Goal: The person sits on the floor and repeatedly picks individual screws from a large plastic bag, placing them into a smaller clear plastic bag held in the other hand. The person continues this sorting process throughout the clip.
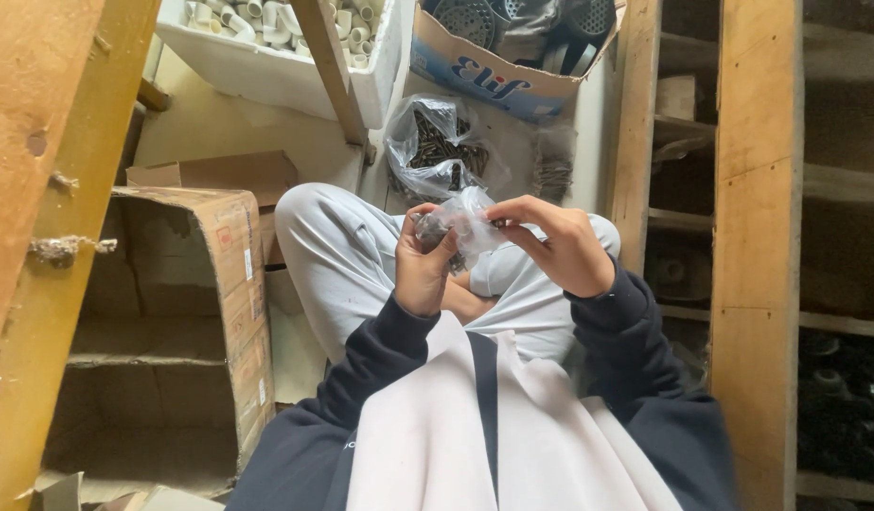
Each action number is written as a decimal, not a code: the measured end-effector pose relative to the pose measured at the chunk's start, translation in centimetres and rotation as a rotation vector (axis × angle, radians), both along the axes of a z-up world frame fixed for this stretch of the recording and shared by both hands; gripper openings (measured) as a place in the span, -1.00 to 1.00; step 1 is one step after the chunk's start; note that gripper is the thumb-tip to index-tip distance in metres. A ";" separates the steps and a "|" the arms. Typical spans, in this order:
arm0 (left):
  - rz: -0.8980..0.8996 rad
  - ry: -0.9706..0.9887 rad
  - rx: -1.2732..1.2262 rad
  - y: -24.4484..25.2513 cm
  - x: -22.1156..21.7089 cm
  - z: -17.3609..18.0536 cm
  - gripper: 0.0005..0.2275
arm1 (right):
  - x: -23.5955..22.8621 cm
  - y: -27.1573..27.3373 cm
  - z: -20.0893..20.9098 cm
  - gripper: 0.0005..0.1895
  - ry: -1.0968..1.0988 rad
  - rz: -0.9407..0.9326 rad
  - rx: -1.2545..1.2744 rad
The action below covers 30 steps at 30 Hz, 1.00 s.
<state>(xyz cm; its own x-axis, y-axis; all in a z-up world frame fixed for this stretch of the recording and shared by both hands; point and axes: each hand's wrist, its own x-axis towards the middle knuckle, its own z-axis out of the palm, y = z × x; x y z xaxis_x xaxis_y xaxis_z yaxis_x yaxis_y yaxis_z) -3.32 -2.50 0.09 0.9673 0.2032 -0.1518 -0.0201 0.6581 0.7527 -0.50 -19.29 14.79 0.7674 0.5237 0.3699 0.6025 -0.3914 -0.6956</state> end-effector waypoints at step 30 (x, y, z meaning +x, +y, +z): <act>-0.056 0.079 -0.319 -1.3 0.0 1.3 -0.66 | 1.4 1.1 -1.4 -0.82 -0.126 0.073 0.009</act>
